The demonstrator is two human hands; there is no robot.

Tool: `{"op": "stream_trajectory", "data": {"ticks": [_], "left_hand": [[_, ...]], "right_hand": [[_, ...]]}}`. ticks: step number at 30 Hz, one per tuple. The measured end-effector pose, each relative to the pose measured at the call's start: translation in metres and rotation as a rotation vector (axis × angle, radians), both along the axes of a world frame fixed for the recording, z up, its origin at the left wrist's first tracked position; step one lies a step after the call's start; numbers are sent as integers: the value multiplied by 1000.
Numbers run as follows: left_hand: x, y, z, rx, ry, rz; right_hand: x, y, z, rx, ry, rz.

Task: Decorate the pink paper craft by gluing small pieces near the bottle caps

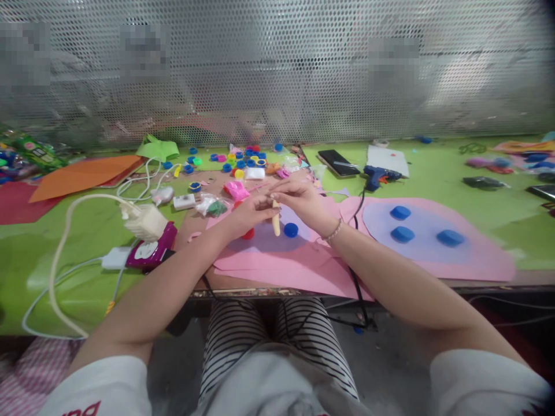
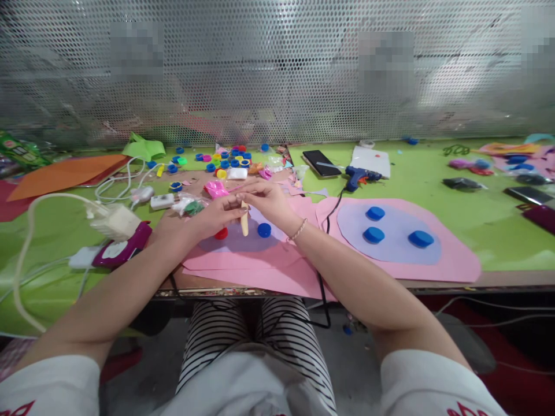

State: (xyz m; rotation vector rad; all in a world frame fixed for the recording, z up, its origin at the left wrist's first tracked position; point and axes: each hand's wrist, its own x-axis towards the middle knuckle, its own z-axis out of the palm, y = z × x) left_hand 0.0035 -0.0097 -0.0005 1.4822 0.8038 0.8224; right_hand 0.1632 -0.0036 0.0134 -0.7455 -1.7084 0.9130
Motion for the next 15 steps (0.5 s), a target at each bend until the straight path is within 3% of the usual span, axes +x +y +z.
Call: {"op": "stream_trajectory", "data": {"ticks": [9, 15], "left_hand": [[3, -2, 4, -116, -98, 27], [2, -3, 4, -178, -175, 31]], "right_hand": [[2, -1, 1, -34, 65, 59], [2, -6, 6, 34, -48, 13]]}}
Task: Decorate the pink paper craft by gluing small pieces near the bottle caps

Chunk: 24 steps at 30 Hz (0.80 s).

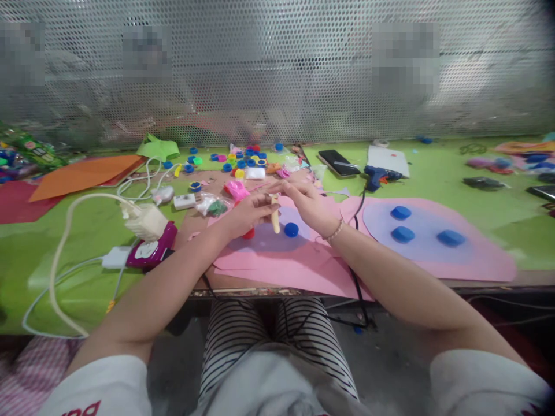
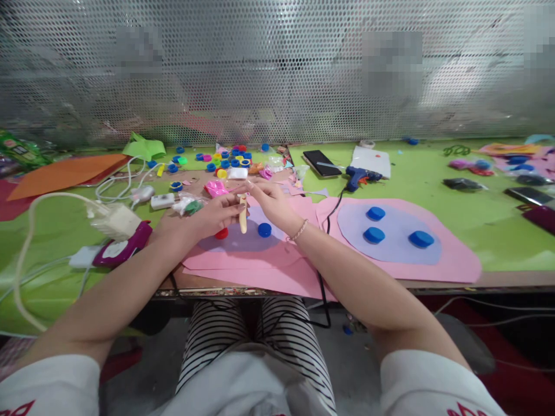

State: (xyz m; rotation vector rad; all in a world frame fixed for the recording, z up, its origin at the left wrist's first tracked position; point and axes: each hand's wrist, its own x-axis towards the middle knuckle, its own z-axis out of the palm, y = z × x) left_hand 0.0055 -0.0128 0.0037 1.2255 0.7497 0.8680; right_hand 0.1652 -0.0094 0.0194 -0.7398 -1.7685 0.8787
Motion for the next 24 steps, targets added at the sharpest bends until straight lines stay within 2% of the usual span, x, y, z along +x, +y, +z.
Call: {"op": "stream_trajectory", "data": {"ticks": [4, 11, 14, 18, 24], "left_hand": [[0, -1, 2, -37, -34, 17], [-1, 1, -1, 28, 40, -5], [-1, 1, -1, 113, 114, 32], [-2, 5, -3, 260, 218, 68], [-4, 10, -10, 424, 327, 135]], "right_hand": [[1, 2, -1, 58, -35, -19], [2, 13, -14, -212, 226, 62], [1, 11, -10, -268, 153, 90], [0, 7, -5, -263, 70, 121], [0, 12, -9, -197, -13, 53]]}}
